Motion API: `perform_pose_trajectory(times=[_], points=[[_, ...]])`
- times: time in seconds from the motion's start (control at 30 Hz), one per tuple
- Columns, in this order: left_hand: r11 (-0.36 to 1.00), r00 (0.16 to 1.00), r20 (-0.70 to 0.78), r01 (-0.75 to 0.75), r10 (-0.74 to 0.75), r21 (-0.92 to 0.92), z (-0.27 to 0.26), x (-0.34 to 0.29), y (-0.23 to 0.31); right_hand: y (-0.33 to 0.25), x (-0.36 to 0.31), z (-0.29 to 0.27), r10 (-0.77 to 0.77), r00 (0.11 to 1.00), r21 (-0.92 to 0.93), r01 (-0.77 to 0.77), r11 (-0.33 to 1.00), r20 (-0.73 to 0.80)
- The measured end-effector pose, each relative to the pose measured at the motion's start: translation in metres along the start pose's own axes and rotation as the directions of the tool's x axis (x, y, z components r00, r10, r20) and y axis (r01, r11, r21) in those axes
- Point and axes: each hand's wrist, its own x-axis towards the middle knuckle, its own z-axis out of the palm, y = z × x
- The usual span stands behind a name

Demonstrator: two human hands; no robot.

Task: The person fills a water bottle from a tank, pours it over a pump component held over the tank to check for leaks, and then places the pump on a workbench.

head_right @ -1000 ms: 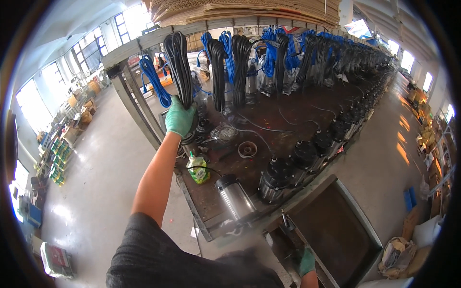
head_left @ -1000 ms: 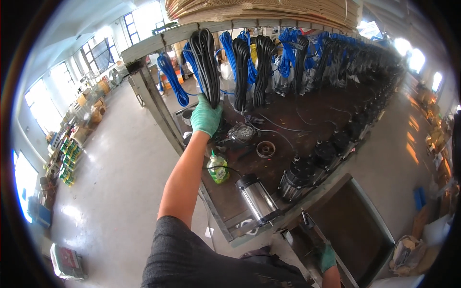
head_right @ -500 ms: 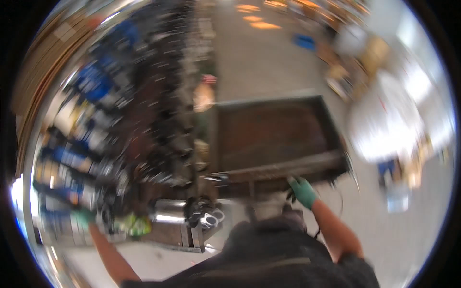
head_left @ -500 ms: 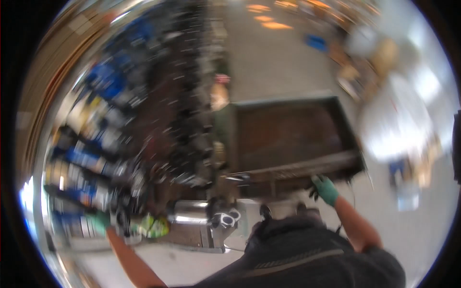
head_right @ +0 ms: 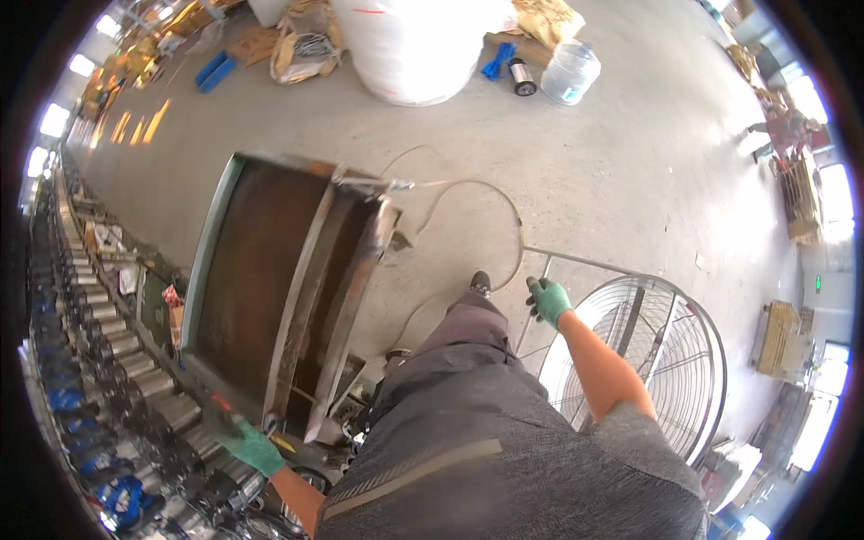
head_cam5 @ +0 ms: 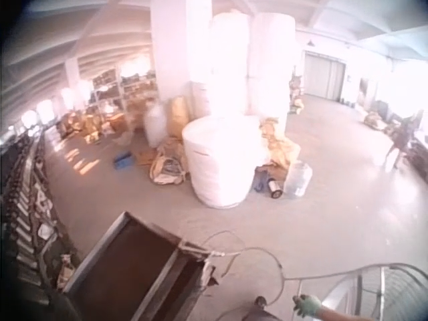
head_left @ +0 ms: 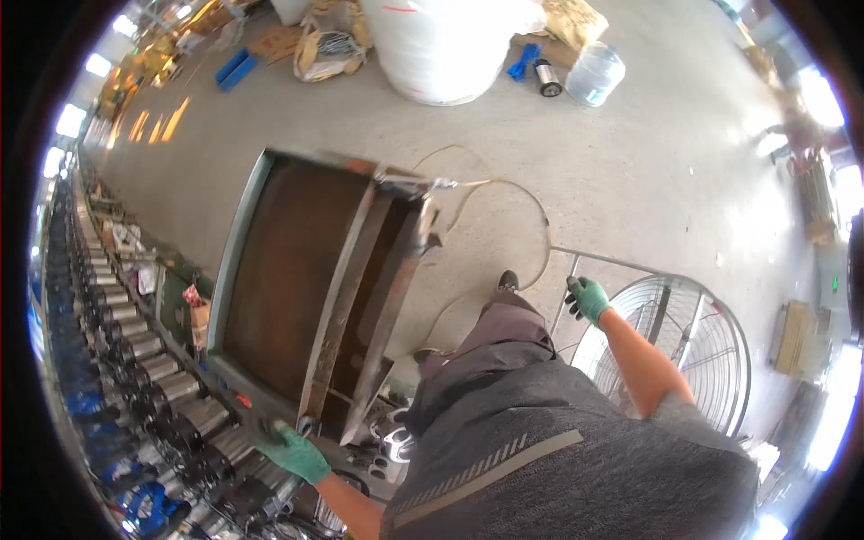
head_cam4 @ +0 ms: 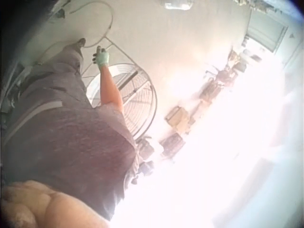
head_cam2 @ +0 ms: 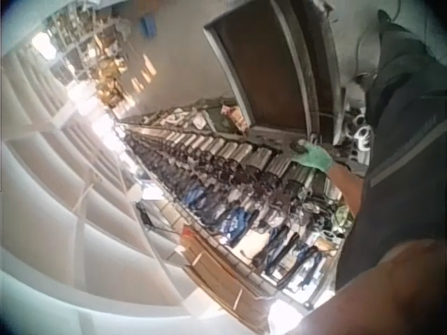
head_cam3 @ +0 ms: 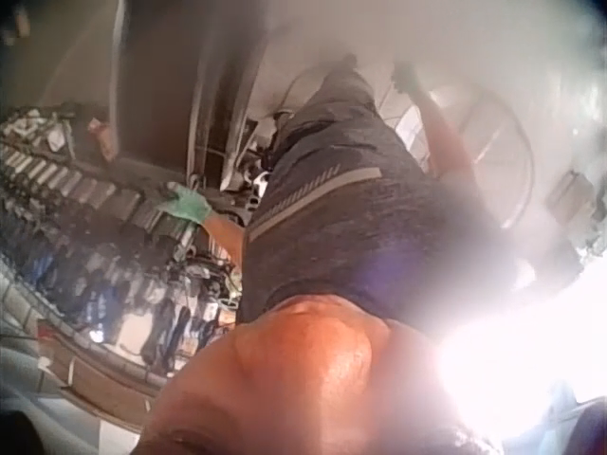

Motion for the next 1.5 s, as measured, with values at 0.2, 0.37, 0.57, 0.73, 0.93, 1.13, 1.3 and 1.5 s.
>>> perform_pose_trajectory(times=[0.2, 0.37, 0.57, 0.73, 0.93, 1.13, 1.3, 1.5], points=[[0.992, 0.965, 0.245, -0.062, 0.089, -0.114, 0.090, 0.034, 0.136, 0.032, 0.081, -0.070, -0.024, 0.984, 0.389, -0.047, 0.920, 0.175], [0.969, 0.925, 0.364, -0.020, 0.111, -0.244, 0.191, 0.052, 0.230, -0.008, 0.145, -0.159, -0.053, 0.998, 0.288, 0.042, 0.957, 0.031], [0.970, 0.872, 0.478, 0.016, 0.104, -0.241, 0.285, 0.072, 0.305, -0.035, 0.235, -0.266, -0.032, 0.999, 0.109, 0.027, 0.994, 0.039], [0.943, 0.777, 0.621, 0.121, 0.104, -0.310, 0.407, 0.111, 0.385, 0.042, 0.283, -0.370, 0.112, 0.993, 0.181, -0.104, 0.978, -0.033], [0.955, 0.737, 0.639, -0.030, 0.221, -0.296, 0.610, 0.122, 0.445, 0.003, 0.297, -0.419, 0.310, 0.941, 0.039, -0.308, 0.951, -0.133], [0.985, 0.602, 0.792, 0.042, 0.107, -0.165, 0.687, 0.152, 0.526, -0.088, 0.373, -0.466, 0.335, 0.937, -0.125, -0.346, 0.930, -0.097], [0.936, 0.519, 0.802, 0.325, -0.297, 0.136, 0.719, 0.140, 0.527, -0.157, 0.470, -0.545, 0.318, 0.945, -0.263, -0.326, 0.908, -0.077], [0.332, 0.217, 0.522, 0.933, -0.825, 0.138, 0.703, 0.004, 0.457, -0.337, 0.629, -0.627, 0.294, 0.939, 0.129, -0.319, 0.939, 0.180]])
